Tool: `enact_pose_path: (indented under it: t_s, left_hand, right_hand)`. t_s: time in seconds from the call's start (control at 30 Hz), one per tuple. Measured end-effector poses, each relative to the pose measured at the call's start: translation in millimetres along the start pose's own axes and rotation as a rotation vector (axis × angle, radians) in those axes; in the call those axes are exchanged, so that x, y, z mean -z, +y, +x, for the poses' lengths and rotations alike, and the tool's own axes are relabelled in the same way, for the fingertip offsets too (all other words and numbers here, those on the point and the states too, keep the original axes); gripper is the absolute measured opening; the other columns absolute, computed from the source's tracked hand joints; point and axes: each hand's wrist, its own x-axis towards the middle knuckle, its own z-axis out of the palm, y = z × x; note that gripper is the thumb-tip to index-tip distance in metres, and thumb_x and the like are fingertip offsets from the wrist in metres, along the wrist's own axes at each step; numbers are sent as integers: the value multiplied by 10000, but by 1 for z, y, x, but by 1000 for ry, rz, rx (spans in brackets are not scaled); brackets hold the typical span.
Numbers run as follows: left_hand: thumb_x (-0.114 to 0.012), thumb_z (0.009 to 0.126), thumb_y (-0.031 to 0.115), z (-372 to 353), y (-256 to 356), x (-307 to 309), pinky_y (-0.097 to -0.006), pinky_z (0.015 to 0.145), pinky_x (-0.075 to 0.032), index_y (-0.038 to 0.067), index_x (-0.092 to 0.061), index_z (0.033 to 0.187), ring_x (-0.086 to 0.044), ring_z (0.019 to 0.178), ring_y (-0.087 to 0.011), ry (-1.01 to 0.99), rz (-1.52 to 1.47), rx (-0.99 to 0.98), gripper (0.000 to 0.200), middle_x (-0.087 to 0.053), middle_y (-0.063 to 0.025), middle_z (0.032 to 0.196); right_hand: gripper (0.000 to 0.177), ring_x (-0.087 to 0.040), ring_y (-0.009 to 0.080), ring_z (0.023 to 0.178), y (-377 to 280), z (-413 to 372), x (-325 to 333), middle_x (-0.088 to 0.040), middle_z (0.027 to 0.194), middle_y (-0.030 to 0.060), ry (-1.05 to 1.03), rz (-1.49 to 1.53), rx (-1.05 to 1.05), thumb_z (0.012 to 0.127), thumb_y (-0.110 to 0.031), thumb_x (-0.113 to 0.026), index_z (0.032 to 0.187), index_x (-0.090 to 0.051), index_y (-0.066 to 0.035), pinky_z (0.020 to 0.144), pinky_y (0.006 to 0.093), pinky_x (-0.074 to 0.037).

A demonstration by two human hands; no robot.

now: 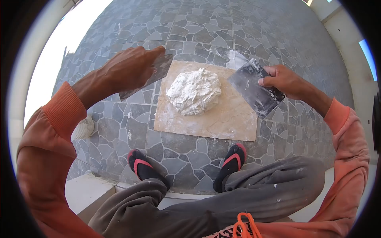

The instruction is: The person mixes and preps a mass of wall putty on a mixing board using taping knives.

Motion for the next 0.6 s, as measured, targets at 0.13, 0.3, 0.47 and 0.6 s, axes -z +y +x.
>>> enact_pose_path:
  t_s: [0.13,0.3,0.47,0.6]
  left_hand:
    - [-607,908,100,-8,3,-45,-393,597,-556,43,-517,1272,-704,641,-267,-93,-156,95,379,-706,-249,884]
    - [-603,899,147,-27,10,-107,-512,678,-484,7,-504,1194,-658,721,-423,-69,-384,84,341,-665,-276,807]
    - [-589,901,156,-48,28,-131,-540,675,-470,7,-485,1183,-640,725,-452,-141,-417,92,336,-644,-282,765]
    - [-589,883,149,-56,27,-145,-569,701,-463,-11,-458,1182,-628,769,-480,-225,-455,99,364,-635,-291,760]
  right_hand:
    - [329,-684,134,783,6,-31,8,-672,943,119,13,234,-75,898,-77,-598,1165,-568,114,765,300,-606]
    - [382,-671,149,926,48,-12,-32,-643,1094,122,-14,582,11,938,-137,-624,1238,-521,76,829,311,-601]
    - [317,-666,182,878,120,33,-96,-643,1047,97,57,29,63,916,-126,-632,1205,-586,-4,738,324,-570]
    - [350,-622,220,793,180,56,-138,-610,902,84,395,-884,688,837,-78,-628,1185,-623,-43,644,356,-513]
